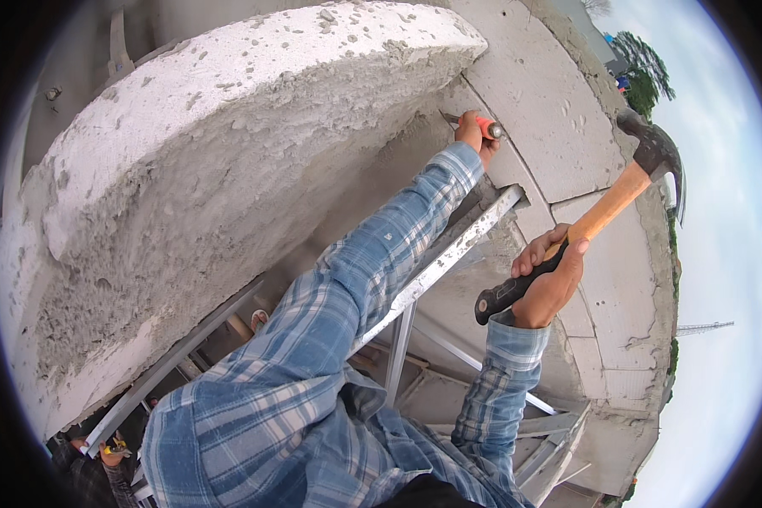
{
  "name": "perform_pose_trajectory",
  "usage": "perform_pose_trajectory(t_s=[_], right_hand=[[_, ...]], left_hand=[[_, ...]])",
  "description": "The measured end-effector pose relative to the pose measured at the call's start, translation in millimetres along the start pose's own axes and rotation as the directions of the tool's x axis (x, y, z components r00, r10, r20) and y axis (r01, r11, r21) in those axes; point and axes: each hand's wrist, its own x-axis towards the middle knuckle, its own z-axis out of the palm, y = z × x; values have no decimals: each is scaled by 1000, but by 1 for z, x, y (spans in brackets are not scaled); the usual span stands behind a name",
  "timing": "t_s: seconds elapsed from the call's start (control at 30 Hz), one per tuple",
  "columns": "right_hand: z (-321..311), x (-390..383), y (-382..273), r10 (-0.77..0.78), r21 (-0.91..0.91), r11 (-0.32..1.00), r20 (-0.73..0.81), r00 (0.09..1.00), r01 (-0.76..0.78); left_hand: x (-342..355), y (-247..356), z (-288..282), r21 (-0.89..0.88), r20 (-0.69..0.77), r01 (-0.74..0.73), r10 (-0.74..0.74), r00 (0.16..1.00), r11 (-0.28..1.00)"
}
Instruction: The person uses a hammer and nail to secure metal frame pieces to a concrete wall. They position the metal pieces, hammer nails into the wall, and adjust the frame components to fit the structure.
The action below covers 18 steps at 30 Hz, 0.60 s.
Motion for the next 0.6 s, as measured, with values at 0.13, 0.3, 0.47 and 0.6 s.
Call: perform_pose_trajectory(t_s=[0.13, 0.3, 0.47, 0.6], right_hand=[[19, 2, 6, -212, -33, 977, -9, 977, 212], [24, 34, 59, 408, -258, 896, 166, 898, -360], [32, 30, -18, 83, -66, 995, 74, 994, -78], [27, 48, -32, -393, 130, 907, -85, 915, 402]], left_hand=[[8, 1, 11, -133, -24, 17, -21, 1000, 991], [32, 4, 22, -311, -39, 41, -55, 998, 950], [28, 7, 31, -260, -127, 3, -38, 991, 965], [22, 3, 34, -274, -114, 12, -45, 993, 962]])
